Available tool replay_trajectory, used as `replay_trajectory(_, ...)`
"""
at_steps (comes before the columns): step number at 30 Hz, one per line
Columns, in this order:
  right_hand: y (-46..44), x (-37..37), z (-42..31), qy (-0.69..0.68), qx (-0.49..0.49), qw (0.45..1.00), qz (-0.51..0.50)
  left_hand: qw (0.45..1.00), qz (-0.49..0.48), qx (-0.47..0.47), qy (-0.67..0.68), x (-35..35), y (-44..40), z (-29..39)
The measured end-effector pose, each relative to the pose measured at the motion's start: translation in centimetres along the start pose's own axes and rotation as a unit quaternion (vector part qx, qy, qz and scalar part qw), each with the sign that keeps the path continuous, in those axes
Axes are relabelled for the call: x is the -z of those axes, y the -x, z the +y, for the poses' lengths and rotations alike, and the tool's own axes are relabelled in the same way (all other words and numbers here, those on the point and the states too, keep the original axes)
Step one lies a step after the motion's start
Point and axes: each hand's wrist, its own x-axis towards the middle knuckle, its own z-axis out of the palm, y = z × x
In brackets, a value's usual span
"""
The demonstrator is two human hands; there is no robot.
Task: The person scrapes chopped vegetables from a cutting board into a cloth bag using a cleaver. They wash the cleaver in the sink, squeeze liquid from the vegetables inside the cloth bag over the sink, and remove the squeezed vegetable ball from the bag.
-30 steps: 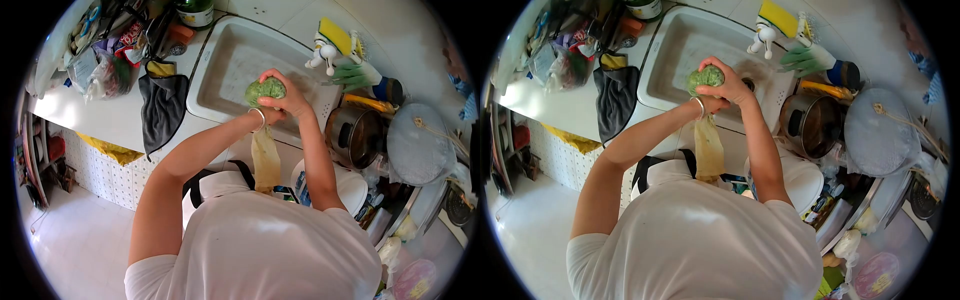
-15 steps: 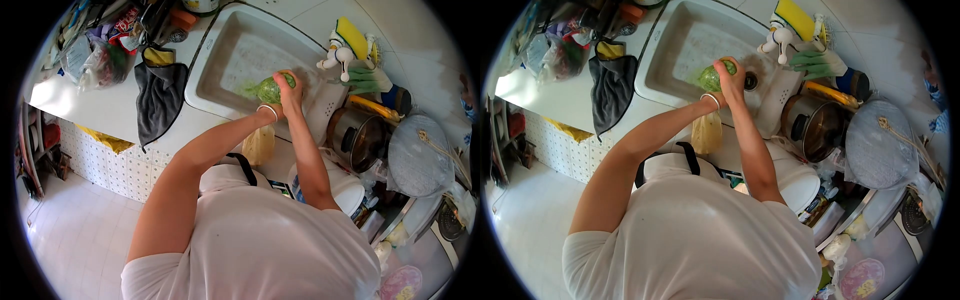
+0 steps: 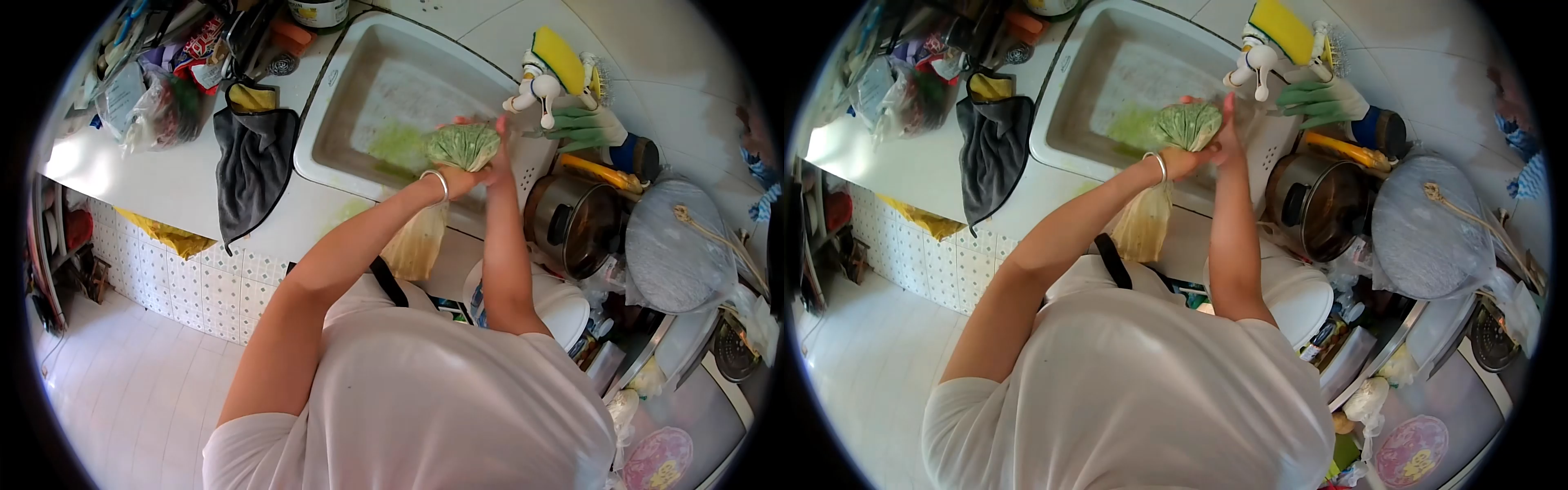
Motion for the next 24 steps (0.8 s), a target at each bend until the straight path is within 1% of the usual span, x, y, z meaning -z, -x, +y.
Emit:
replay_trajectory(1, -0.5, 0.3, 0.6, -0.052, -0.006, 0.996, -0.071, 0.982, -0.077, 0.134, 0.109, 0.4, -0.5, 1.4)
replay_trajectory(2, -0.8, -0.7, 1.4, -0.047, -0.005, 0.996, -0.075, 0.929, -0.151, 0.262, 0.213, 1.1, -0.9, 3.0)
replay_trajectory(3, -0.6, -2.2, 2.9, 0.001, 0.057, 0.993, -0.103, 0.930, -0.150, 0.259, 0.214, 1.5, -0.7, 4.4)
replay_trajectory(4, -0.9, -3.3, 3.5, 0.026, 0.088, 0.989, -0.117, 0.884, -0.172, 0.262, 0.346, 2.0, -0.2, 5.5)
replay_trajectory(5, -1.2, -4.4, 4.1, 0.049, 0.119, 0.983, -0.130, 0.821, -0.191, 0.259, 0.471, 2.4, 0.2, 6.0)
replay_trajectory(6, -1.7, -5.3, 4.2, -0.051, 0.151, 0.983, -0.095, 0.822, -0.190, 0.258, 0.471, 2.6, 0.3, 5.2)
replay_trajectory(7, -1.8, -5.7, 4.3, -0.152, 0.181, 0.970, -0.057, 0.807, -0.194, 0.231, 0.508, 2.6, 0.7, 3.9)
replay_trajectory(8, -2.1, -4.8, 4.2, -0.153, 0.181, 0.970, -0.057, 0.790, -0.197, 0.204, 0.543, 2.9, 1.1, 3.1)
replay_trajectory(9, -2.6, -3.8, 4.0, -0.170, 0.115, 0.966, -0.158, 0.791, -0.196, 0.205, 0.543, 3.4, 1.6, 2.9)
replay_trajectory(11, -2.7, -2.7, 3.2, -0.185, 0.046, 0.947, -0.259, 0.855, -0.130, 0.270, 0.423, 4.1, 2.8, 2.8)
replay_trajectory(12, -2.4, -2.8, 2.7, -0.088, 0.055, 0.976, -0.193, 0.855, -0.128, 0.271, 0.423, 3.9, 3.2, 3.2)
replay_trajectory(13, -2.0, -2.8, 2.5, 0.010, 0.060, 0.991, -0.122, 0.890, -0.094, 0.256, 0.365, 3.5, 3.8, 3.5)
replay_trajectory(14, -1.9, -4.2, 1.6, 0.049, 0.053, 0.991, -0.109, 0.921, -0.058, 0.237, 0.303, 3.4, 4.1, 4.1)
replay_trajectory(15, -2.1, -5.3, 0.7, 0.048, 0.050, 0.991, -0.110, 0.934, -0.039, 0.228, 0.273, 3.1, 4.0, 3.7)
replay_trajectory(16, -2.2, -6.1, 0.3, 0.157, 0.031, 0.986, -0.046, 0.945, -0.020, 0.221, 0.242, 2.7, 3.8, 3.2)
replay_trajectory(17, -2.2, -6.7, 0.0, 0.264, 0.013, 0.964, 0.019, 0.958, 0.013, 0.217, 0.186, 1.9, 3.1, 1.0)
replay_trajectory(18, -2.5, -7.6, 0.3, 0.304, 0.038, 0.950, 0.059, 0.967, 0.046, 0.217, 0.128, 1.1, 2.4, -1.3)
replay_trajectory(19, -2.8, -7.6, 0.6, 0.304, 0.036, 0.950, 0.058, 0.969, 0.069, 0.219, 0.089, 0.8, 1.7, -2.6)
replay_trajectory(21, -3.5, -7.6, 0.9, 0.257, 0.065, 0.952, 0.151, 0.976, 0.081, 0.200, 0.044, 0.5, 0.6, -5.1)
replay_trajectory(22, -3.5, -7.5, 1.1, 0.258, 0.062, 0.953, 0.149, 0.979, 0.077, 0.188, 0.023, 0.3, 0.1, -6.3)
replay_trajectory(23, -3.7, -7.5, 1.2, 0.257, 0.083, 0.947, 0.174, 0.983, 0.071, 0.171, -0.004, 0.2, -0.4, -7.6)
replay_trajectory(24, -3.7, -7.3, 1.3, 0.256, 0.102, 0.941, 0.198, 0.985, 0.060, 0.151, -0.063, -0.2, -0.9, -9.0)
